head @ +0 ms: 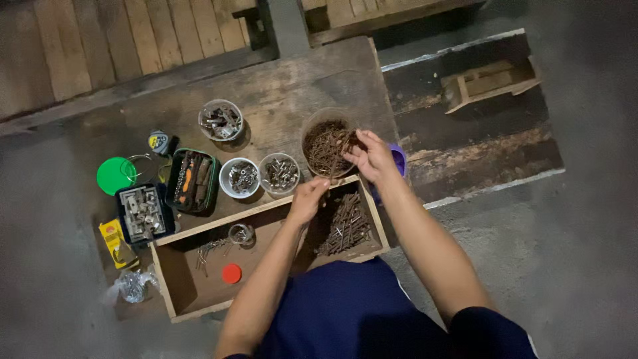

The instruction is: The person sorts various nails, screws, and washers from a large wooden box into separate smaller plastic cups and containers by hand.

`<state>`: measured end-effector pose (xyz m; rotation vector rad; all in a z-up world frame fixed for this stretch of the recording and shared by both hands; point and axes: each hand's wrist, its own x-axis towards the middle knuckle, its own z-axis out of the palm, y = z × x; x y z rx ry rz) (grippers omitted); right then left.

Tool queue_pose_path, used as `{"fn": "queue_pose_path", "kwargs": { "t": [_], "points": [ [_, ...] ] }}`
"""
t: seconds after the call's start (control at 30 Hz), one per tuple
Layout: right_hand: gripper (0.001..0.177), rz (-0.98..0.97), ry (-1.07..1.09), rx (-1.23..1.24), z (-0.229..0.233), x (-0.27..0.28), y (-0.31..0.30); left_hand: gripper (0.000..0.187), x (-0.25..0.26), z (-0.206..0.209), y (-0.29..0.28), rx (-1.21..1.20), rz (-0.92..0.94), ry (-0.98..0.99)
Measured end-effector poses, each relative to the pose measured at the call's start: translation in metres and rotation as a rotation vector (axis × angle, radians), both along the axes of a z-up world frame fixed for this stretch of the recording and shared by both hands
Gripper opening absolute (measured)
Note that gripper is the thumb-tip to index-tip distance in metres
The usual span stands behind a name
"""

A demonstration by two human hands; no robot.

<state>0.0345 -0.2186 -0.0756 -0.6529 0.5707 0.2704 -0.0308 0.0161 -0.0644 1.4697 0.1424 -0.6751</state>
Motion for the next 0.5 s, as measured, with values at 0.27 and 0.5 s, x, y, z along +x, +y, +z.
{"fn": "queue_pose_path", "kwargs": {
  "t": [0.27,0.5],
  "points": [
    [0.012,0.049,-0.120,0.036,0.027,0.006,-0.029,0.017,-0.011,0.010,-0.021,-0.013,-0.096,-0.195],
    [0.013,0.026,-0.206,0.020,0.060,0.018,-0.063,0.026,0.021,0.049,-0.100,0.468,-0.257,-0.481]
  ]
}}
